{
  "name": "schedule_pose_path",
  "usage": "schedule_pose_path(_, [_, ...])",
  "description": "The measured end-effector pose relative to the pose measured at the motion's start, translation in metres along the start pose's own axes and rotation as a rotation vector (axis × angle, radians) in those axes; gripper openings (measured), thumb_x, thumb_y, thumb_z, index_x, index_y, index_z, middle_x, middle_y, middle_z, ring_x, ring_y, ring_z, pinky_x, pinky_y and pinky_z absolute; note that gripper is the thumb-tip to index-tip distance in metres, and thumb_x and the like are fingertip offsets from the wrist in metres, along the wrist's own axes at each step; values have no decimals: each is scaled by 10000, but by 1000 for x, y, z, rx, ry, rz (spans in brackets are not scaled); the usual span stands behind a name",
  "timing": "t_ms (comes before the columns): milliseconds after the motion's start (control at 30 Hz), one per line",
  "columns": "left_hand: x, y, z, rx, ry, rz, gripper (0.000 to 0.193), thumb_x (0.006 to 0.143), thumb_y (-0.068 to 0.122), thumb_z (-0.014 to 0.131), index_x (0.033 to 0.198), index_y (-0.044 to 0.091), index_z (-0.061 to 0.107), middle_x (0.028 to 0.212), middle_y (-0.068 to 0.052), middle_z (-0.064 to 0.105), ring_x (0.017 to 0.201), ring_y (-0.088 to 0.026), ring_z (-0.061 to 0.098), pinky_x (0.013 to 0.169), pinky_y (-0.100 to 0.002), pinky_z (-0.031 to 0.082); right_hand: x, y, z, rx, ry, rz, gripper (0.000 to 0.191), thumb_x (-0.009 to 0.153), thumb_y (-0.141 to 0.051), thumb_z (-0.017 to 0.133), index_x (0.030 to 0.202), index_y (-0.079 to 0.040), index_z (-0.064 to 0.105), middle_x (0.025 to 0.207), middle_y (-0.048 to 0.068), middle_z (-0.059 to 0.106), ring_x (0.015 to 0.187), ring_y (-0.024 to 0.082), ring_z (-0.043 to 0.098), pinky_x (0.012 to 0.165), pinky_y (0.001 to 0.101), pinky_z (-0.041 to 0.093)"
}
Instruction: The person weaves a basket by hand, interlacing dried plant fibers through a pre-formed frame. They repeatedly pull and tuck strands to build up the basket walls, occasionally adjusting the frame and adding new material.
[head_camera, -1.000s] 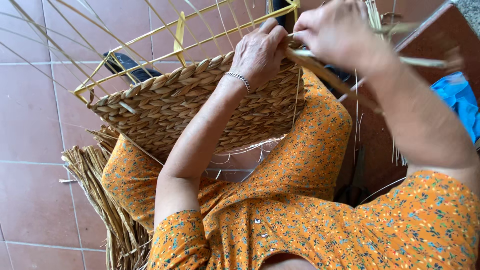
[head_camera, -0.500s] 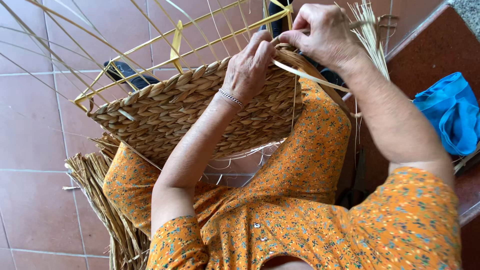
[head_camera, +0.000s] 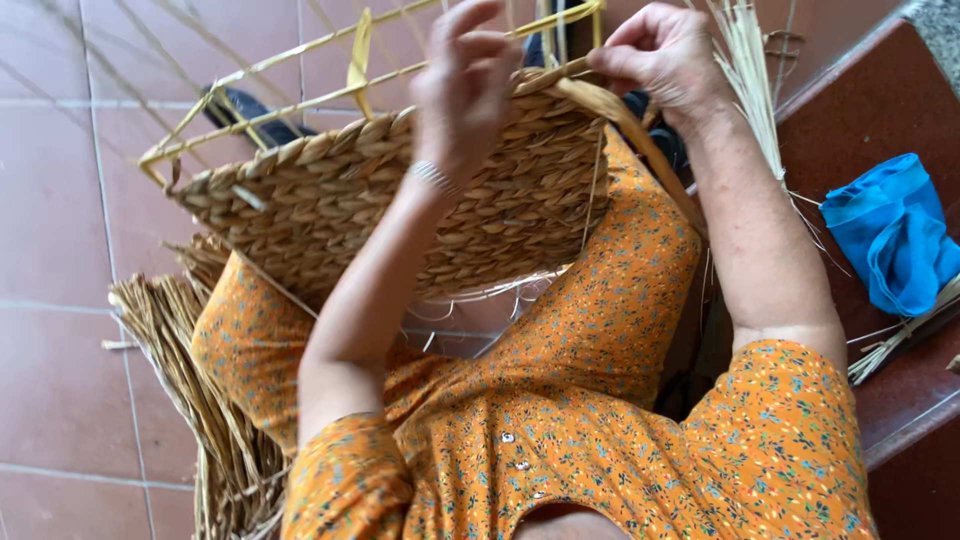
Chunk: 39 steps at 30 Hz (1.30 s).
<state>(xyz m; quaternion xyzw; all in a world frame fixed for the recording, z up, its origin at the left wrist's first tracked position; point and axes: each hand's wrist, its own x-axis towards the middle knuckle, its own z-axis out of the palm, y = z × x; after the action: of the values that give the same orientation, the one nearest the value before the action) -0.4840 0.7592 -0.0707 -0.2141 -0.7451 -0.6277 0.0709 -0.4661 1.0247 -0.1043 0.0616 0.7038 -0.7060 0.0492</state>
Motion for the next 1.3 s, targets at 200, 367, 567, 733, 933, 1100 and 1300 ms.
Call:
schedule_pose_path(200, [-104, 26, -186, -56, 260, -104, 211, 1163, -60, 571, 1336, 61, 588, 1181, -79, 675, 1027, -189, 761, 700, -300, 668, -3, 16, -5, -151, -32, -161, 136, 999, 14, 801, 1108, 10, 721, 992, 74, 734, 855, 117, 704, 787, 260, 597])
schedule_pose_path(367, [-198, -18, -346, 246, 644, -258, 146, 1129, -90, 584, 1195, 38, 610, 1010, -107, 713, 745, -133, 651, 597, -257, 542, -6, 21, 2, -265, 0, -245, 93, 1041, 65, 792, 1105, 53, 726, 1059, 109, 753, 935, 135, 722, 879, 275, 610])
schedule_pose_path(567, [-300, -76, -410, 1174, 446, -506, 190, 918, 211, 771, 1005, 49, 723, 938, -151, 697, 891, -368, 670, 805, -499, 552, -13, -7, 31, -203, 56, -151, 102, 1055, 44, 803, 1117, 39, 723, 1069, 109, 761, 942, 151, 750, 889, 300, 640])
schedule_pose_path(733, [-332, -80, -391, 1534, 518, -722, 482, 706, 346, 836, 1129, 128, 755, 1083, -157, 700, 938, -440, 669, 706, -653, 545, -16, -36, 55, -157, 74, -77, 108, 1052, -9, 771, 1102, 42, 691, 990, 94, 738, 857, 142, 726, 823, 300, 605])
schedule_pose_path(933, [-326, -69, -400, 1012, 550, -1018, 498, 861, 427, 841, 1238, 151, 671, 1220, -181, 657, 1077, -370, 657, 917, -506, 516, 0, -45, 50, -276, 49, -127, 100, 1049, 18, 750, 1123, 51, 691, 1045, 87, 731, 913, 138, 697, 852, 267, 580])
schedule_pose_path(1100, [-309, -83, -422, 856, 279, -1222, 434, 996, 544, 663, 1116, 138, 764, 1138, -199, 707, 1048, -396, 651, 905, -504, 513, 14, -46, 53, -236, 39, -94, 144, 1135, -38, 751, 1251, 10, 682, 1175, 69, 712, 1054, 152, 681, 980, 290, 581])
schedule_pose_path(1300, [-287, -97, -432, 353, -85, -1258, 434, 887, 577, 737, 953, 152, 802, 937, -44, 770, 906, -218, 693, 867, -387, 545, 28, -58, 61, -50, -64, 62, 63, 1138, -89, 644, 1172, -37, 636, 1168, 37, 649, 1109, 157, 632, 1077, 319, 533])
